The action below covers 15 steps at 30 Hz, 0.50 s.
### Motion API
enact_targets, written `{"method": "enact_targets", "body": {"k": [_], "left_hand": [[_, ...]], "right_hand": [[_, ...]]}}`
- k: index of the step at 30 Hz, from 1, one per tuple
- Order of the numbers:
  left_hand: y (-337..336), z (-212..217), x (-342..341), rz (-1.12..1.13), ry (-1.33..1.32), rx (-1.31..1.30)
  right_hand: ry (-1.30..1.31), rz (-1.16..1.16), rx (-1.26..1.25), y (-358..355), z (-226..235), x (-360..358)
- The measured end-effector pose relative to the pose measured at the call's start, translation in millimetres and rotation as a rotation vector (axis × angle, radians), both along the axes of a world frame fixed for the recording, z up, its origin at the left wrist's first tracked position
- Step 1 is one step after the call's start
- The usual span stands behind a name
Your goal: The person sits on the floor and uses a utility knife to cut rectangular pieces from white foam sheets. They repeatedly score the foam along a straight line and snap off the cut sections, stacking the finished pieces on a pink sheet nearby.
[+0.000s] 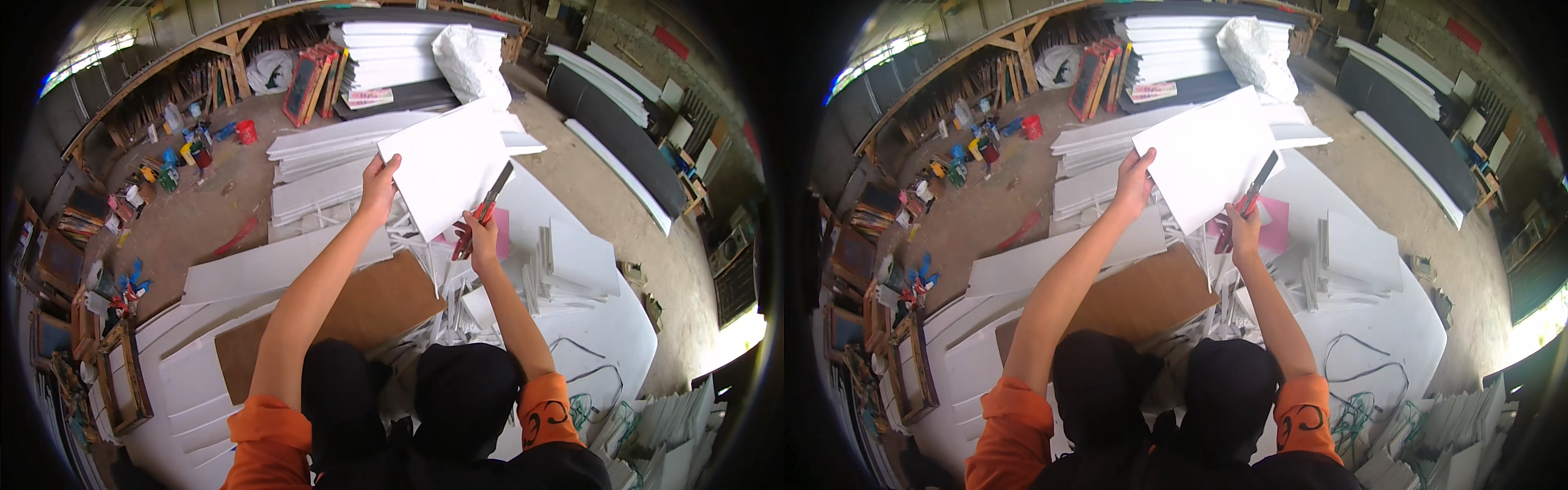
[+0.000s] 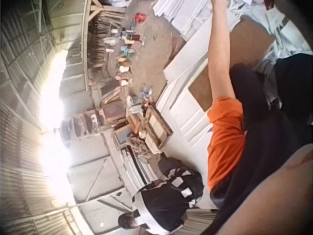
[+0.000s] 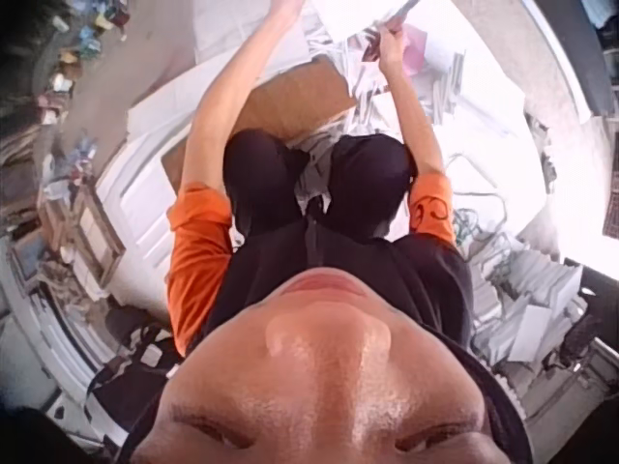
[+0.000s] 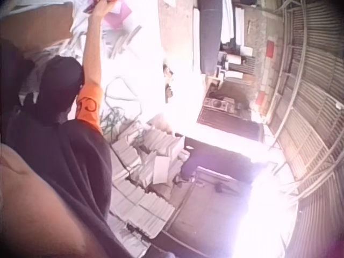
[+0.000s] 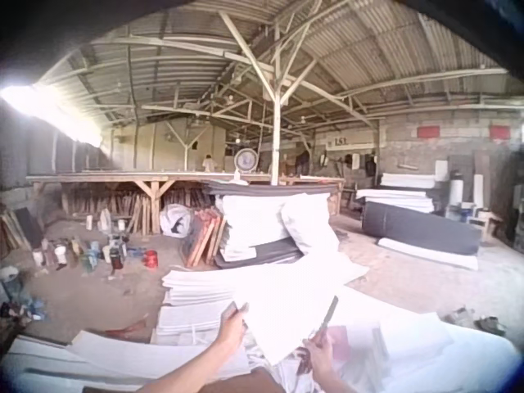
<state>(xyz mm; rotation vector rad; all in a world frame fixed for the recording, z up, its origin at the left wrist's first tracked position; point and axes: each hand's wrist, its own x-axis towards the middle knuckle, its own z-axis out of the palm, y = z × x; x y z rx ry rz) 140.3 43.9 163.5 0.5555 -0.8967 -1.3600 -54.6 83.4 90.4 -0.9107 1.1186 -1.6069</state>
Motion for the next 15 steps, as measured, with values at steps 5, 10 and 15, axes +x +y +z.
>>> {"method": "enact_targets", "body": {"k": [5,10,15], "left_hand": [[29,19,4,0.567,-0.656,-0.412],[73,9,-12,0.516,-0.980,-0.748],[71,-29,-30,0.368,-1.242,-0.980]], "right_hand": [[-0.145,0.018,0.070,1,34,-17],[-0.454,0.260,0.088,-8,75,-3],[-0.201,0.106,0.056,-31,44,-2]]}}
